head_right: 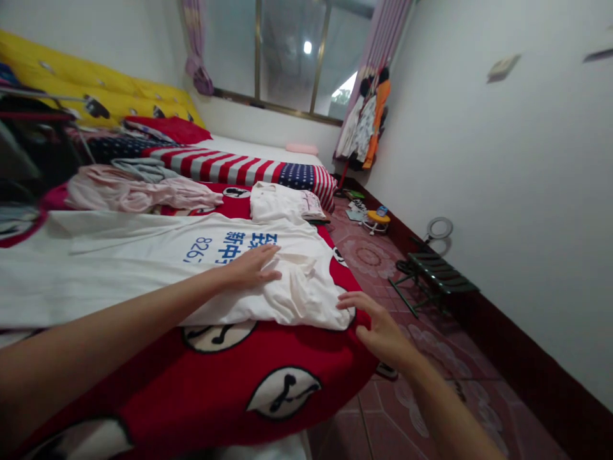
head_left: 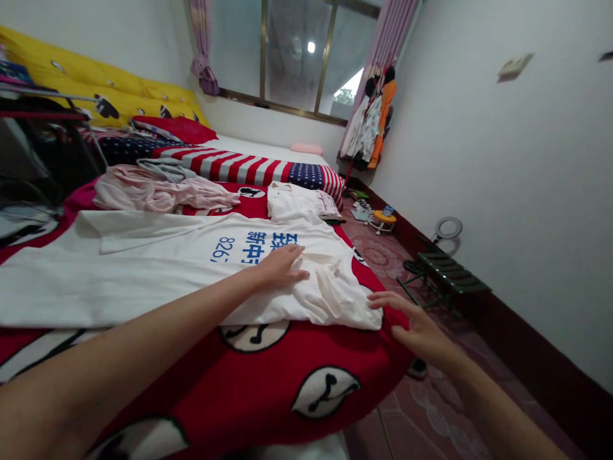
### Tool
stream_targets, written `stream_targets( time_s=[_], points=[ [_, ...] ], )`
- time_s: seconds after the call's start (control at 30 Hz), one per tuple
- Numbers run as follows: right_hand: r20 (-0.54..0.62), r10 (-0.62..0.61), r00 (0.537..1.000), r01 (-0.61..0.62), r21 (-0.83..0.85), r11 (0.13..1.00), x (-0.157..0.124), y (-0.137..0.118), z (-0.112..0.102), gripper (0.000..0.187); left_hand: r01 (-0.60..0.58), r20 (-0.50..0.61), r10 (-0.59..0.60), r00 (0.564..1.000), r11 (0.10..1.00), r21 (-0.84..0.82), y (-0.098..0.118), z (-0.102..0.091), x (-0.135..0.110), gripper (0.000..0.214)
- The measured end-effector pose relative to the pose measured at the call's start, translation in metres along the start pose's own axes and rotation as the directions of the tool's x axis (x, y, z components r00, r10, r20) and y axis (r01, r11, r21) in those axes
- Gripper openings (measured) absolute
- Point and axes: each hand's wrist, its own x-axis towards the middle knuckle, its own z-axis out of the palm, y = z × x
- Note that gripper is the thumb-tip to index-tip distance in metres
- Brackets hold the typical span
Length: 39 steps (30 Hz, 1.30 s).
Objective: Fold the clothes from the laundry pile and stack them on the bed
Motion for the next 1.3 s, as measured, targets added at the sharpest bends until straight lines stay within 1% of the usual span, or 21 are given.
stream_targets(
  time_s=[0.03,0.1,0.13,0.2,0.23,0.3,0.37,0.4,0.5,0.6,0.67,0.73,0.8,0.87,0.93,1.0,1.07,1.13,1.2,1.23,1.3],
  points=[
    [0.035,0.012,0.999,-0.011,-0.023,1.0,-0.003,-0.001,-0.001,0.042,0.006,0.026,-0.006,1.0,1.0,0.005,0.003,0.004,0.008,0.076],
    [0.071,0.044,0.997,-0.039,-0.065,0.997,-0.007,0.0,0.001,0.043,-0.01,0.035,0.009,0.999,1.0,0.027,0.008,0.01,0.021,0.085],
    [0.069,0.049,0.996,-0.043,-0.079,0.996,-0.008,0.002,0.002,0.044,-0.027,0.023,0.026,0.999,0.999,0.04,0.009,0.011,0.026,0.084],
    [0.032,0.031,0.999,-0.028,-0.085,0.996,-0.007,0.006,0.008,0.038,-0.062,0.004,0.062,0.998,0.998,0.031,0.011,0.012,0.034,0.068],
    [0.007,0.014,1.0,-0.014,-0.075,0.997,-0.006,0.008,0.01,0.03,-0.067,0.006,0.067,0.998,0.998,-0.009,0.011,0.011,0.038,0.054],
    [-0.05,0.0,0.999,-0.002,-0.035,0.999,-0.004,0.01,0.014,0.013,-0.034,0.018,0.037,0.999,0.985,-0.168,0.009,0.007,0.043,0.033],
    [-0.112,0.032,0.993,-0.03,0.021,0.999,-0.002,0.011,0.015,0.021,0.016,-0.015,-0.023,1.0,0.935,-0.353,0.006,0.001,0.048,0.027],
    [-0.14,0.056,0.989,-0.051,0.042,0.998,-0.002,0.011,0.015,0.026,0.027,-0.056,-0.055,0.997,0.907,-0.421,0.005,-0.003,0.05,0.027],
    [-0.215,0.102,0.971,-0.095,0.046,0.994,-0.003,0.011,0.015,0.033,0.024,-0.21,-0.149,0.966,0.863,-0.505,0.001,-0.014,0.057,0.031],
    [-0.274,0.099,0.957,-0.122,-0.068,0.99,-0.006,0.013,0.02,0.035,0.095,-0.319,-0.257,0.912,0.89,-0.446,-0.002,-0.017,0.062,0.031],
    [-0.308,0.081,0.948,-0.14,-0.177,0.974,-0.008,0.015,0.026,0.033,0.204,-0.342,-0.312,0.886,0.927,-0.315,-0.004,-0.012,0.063,0.029],
    [-0.328,0.077,0.942,-0.168,-0.258,0.951,-0.01,0.018,0.032,0.031,0.295,-0.325,-0.342,0.882,0.937,-0.185,-0.007,-0.002,0.061,0.026],
    [-0.33,0.112,0.938,-0.215,-0.296,0.931,-0.011,0.021,0.035,0.031,0.337,-0.275,-0.343,0.898,0.939,-0.071,-0.009,0.009,0.059,0.024],
    [-0.323,0.168,0.931,-0.269,-0.301,0.915,-0.01,0.022,0.034,0.024,0.317,-0.246,-0.301,0.921,0.948,0.027,-0.008,0.016,0.056,0.022],
    [-0.326,0.219,0.92,-0.315,-0.281,0.906,-0.006,0.018,0.031,0.009,0.268,-0.283,-0.231,0.931,0.958,0.099,-0.004,0.016,0.054,0.021],
    [-0.344,0.227,0.911,-0.325,-0.26,0.909,0.003,0.01,0.027,0.02,0.207,-0.363,-0.156,0.919,0.973,0.105,0.005,0.012,0.052,0.029],
    [-0.356,0.198,0.913,-0.295,-0.242,0.924,0.015,0.0,0.025,0.025,0.126,-0.386,-0.083,0.919,0.988,0.087,0.018,0.005,0.047,0.029],
    [-0.332,0.176,0.927,-0.261,-0.234,0.937,0.031,-0.008,0.028,0.02,0.026,-0.304,-0.004,0.953,0.997,0.07,0.032,0.0,0.037,0.018],
    [-0.293,0.2,0.935,-0.28,-0.262,0.924,0.046,-0.011,0.035,0.022,-0.09,-0.17,0.095,0.981,0.995,0.04,0.044,-0.002,0.021,0.018],
    [-0.276,0.219,0.936,-0.299,-0.29,0.909,0.052,-0.01,0.039,0.025,-0.146,-0.112,0.148,0.983,0.989,0.023,0.047,-0.002,0.01,0.018],
    [-0.261,0.244,0.934,-0.323,-0.324,0.889,0.059,-0.004,0.047,0.028,-0.253,-0.039,0.253,0.967,0.967,-0.001,0.049,0.0,-0.017,0.021]
  ],
)
